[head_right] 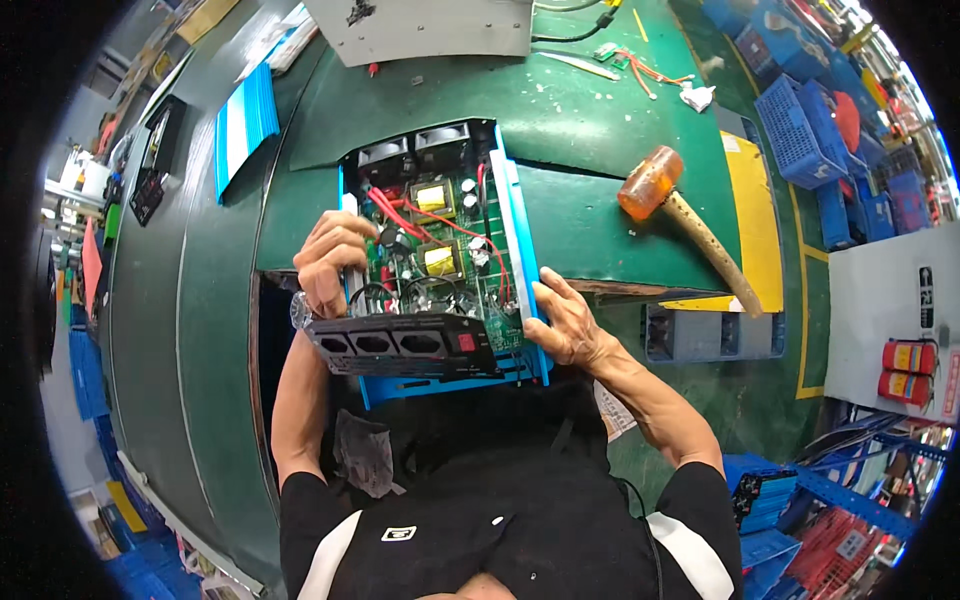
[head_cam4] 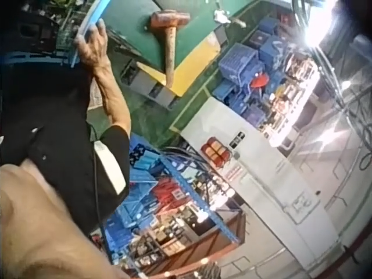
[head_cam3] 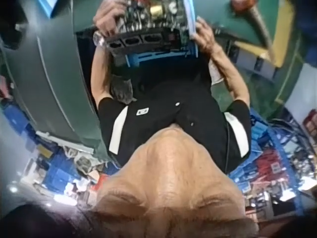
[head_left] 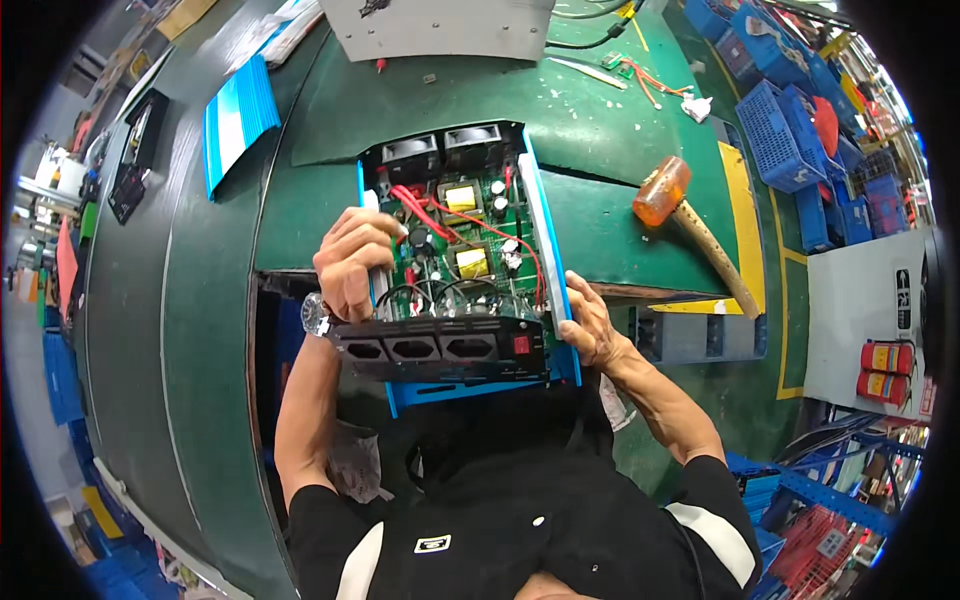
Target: Assembling electronic components by fitting a circuit board into a blue housing and hammering on a cover.
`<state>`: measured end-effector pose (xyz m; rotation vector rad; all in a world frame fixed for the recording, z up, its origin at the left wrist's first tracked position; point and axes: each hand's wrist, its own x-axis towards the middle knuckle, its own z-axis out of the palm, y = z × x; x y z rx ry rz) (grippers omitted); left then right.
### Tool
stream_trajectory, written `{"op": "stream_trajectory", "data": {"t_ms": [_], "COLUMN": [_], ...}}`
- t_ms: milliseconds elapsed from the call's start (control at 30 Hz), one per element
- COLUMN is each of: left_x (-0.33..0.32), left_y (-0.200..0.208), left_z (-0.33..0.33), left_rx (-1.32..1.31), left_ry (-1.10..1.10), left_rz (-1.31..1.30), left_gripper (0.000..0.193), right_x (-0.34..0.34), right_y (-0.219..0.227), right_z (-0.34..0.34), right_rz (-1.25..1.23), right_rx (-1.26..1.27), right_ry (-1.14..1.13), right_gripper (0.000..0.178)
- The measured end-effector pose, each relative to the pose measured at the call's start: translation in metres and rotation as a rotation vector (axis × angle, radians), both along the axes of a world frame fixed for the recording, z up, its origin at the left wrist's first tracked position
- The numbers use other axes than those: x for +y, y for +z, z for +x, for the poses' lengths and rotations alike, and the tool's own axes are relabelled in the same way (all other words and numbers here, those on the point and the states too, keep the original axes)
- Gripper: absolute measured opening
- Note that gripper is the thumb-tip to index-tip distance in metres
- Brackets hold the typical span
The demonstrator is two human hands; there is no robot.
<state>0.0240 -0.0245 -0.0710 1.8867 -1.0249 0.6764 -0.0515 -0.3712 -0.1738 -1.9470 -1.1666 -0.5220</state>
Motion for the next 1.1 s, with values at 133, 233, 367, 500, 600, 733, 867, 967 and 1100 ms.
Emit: {"op": "stream_trajectory", "data": {"t_ms": [133,233,367,500,600,733,867,967,1100], "left_x": [0.015,0.03,-0.017,-0.064,-0.054,-0.065,-0.082,-0.092,-0.102], "left_y": [0.026,0.054,0.095,0.071,0.065,0.078,0.082,0.086,0.087], "left_z": [-0.01,-0.038,-0.11,-0.125,-0.115,-0.126,-0.134,-0.141,-0.144], "left_rx": [-0.128,0.021,0.027,0.088,0.075,0.088,0.108,0.135,0.161], "left_ry": [0.332,0.652,0.361,0.375,0.395,0.448,0.551,0.616,0.626], "left_rz": [0.235,0.05,0.267,0.576,0.506,0.562,0.564,0.588,0.603], "left_gripper": [0.014,0.021,0.079,0.104,0.108,0.105,0.099,0.099,0.097], "right_x": [-0.001,-0.002,0.003,-0.008,-0.013,-0.031,-0.004,0.024,0.037], "right_y": [0.007,0.008,0.014,0.017,0.036,0.081,0.15,0.161,0.16], "right_z": [0.001,0.001,0.004,-0.001,-0.005,-0.017,-0.046,-0.044,-0.025], "right_rz": [-0.019,-0.006,-0.006,-0.189,-0.293,-0.207,0.264,0.393,0.312], "right_rx": [-0.031,-0.059,-0.054,0.016,-0.029,0.101,0.54,0.892,0.968], "right_ry": [0.003,-0.017,-0.007,-0.109,-0.251,-0.456,-0.452,-0.175,-0.15], "right_gripper": [0.05,0.048,0.046,0.047,0.06,0.051,0.037,0.038,0.038]}}
